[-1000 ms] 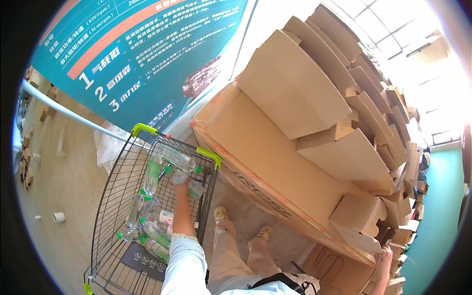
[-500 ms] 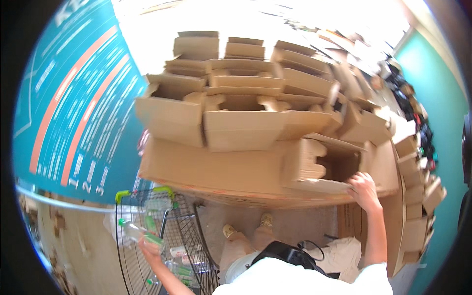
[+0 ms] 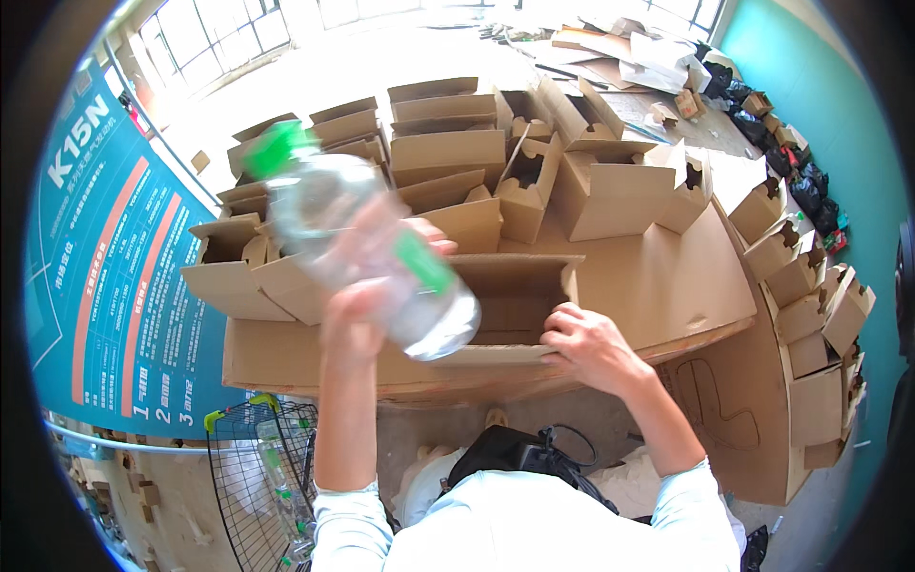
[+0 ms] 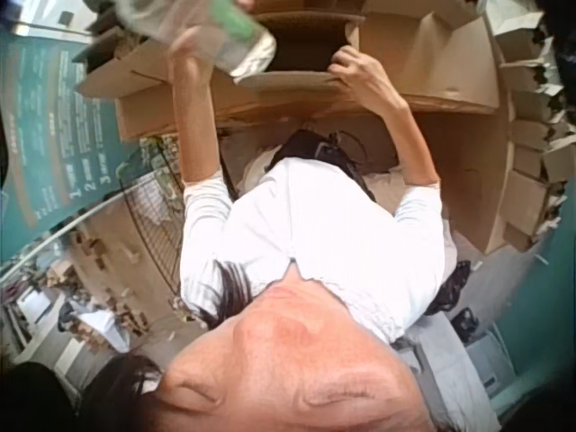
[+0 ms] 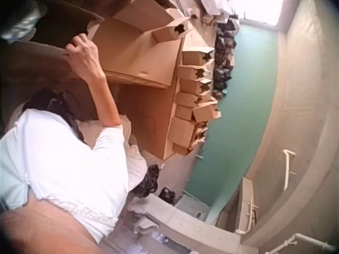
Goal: The person takes plastic bottles from a shopping cart one at a time and places them into open cardboard boxes on a table, then moves the boxes across the table.
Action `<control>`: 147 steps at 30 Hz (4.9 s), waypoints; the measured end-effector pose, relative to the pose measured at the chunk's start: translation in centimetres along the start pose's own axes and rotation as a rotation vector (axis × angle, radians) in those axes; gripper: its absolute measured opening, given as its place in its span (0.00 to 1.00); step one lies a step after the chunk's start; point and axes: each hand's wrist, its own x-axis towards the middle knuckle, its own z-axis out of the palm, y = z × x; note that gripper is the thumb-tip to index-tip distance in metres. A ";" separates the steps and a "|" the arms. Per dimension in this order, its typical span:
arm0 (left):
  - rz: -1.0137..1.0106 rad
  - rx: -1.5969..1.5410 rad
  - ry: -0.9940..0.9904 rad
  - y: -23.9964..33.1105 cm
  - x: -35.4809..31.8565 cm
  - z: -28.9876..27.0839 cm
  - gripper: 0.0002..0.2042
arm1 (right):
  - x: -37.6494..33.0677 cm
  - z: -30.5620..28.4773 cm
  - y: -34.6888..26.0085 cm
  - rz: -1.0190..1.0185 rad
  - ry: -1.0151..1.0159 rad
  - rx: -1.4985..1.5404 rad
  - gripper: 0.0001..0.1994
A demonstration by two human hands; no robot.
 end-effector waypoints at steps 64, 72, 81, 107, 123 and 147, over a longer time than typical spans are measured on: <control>-0.539 0.294 2.137 -14.1 -59.9 -61.4 0.25 | 5.0 -0.6 -1.6 0.592 -0.257 -0.241 0.13; -0.735 0.246 1.875 -10.0 -59.5 -54.9 0.22 | 4.5 -0.2 -3.3 0.592 -0.173 -0.200 0.09; -0.115 -0.361 1.478 2.1 -58.1 -38.8 0.20 | 3.8 -0.6 -2.9 0.481 -0.081 -0.058 0.08; -0.835 1.183 -0.744 -10.1 4.8 -1.6 0.38 | 0.2 1.1 3.0 0.089 0.211 0.207 0.10; -1.138 1.269 -1.250 -15.6 2.7 -4.3 0.22 | 0.9 2.5 3.0 0.019 0.348 0.303 0.16; -0.283 1.546 -0.359 -6.0 -5.9 -9.2 0.40 | 4.1 5.8 3.1 0.130 -0.098 0.009 0.41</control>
